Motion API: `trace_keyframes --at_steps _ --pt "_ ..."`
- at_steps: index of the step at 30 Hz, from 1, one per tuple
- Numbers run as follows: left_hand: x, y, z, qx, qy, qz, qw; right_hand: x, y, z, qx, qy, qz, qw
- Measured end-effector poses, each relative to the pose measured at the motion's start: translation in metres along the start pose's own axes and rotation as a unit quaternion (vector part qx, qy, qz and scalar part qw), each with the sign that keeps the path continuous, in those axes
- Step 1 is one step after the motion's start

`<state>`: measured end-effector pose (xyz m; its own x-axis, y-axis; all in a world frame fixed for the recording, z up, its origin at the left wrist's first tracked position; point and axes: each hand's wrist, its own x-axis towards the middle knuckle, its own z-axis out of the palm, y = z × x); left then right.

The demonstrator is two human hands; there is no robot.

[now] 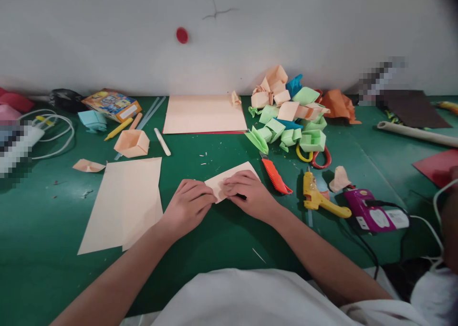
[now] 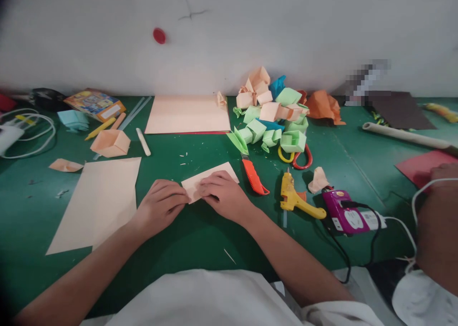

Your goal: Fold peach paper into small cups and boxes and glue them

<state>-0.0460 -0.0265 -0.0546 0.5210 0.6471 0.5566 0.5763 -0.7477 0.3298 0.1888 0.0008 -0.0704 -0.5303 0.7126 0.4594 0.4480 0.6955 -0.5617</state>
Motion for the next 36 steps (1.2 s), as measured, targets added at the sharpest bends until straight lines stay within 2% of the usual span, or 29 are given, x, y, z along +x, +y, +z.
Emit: trace_keyframes --at_steps 8,17,24,29,32,36 --pt "-0.002 -0.003 0.001 -0.016 -0.064 0.005 0.998 0.002 0.001 -0.003 0.016 -0.045 0.006 0.999" --pt "-0.002 -0.004 -0.002 0.008 -0.067 0.012 0.998 0.002 -0.001 -0.008 0.030 -0.069 0.033 0.997" --pt "-0.002 -0.005 -0.013 -0.027 -0.068 -0.010 0.997 0.003 -0.009 -0.007 0.015 -0.044 0.025 0.999" --pt "-0.008 -0.014 -0.011 0.070 -0.041 -0.069 0.994 0.002 -0.008 -0.005 0.004 -0.044 0.017 0.999" --pt "-0.010 -0.016 -0.007 0.118 -0.055 -0.089 0.987 0.002 -0.007 -0.004 0.002 -0.045 0.021 0.999" --pt "-0.011 -0.016 -0.003 0.130 -0.066 -0.095 0.985 0.002 -0.006 -0.003 -0.002 -0.046 0.022 0.999"
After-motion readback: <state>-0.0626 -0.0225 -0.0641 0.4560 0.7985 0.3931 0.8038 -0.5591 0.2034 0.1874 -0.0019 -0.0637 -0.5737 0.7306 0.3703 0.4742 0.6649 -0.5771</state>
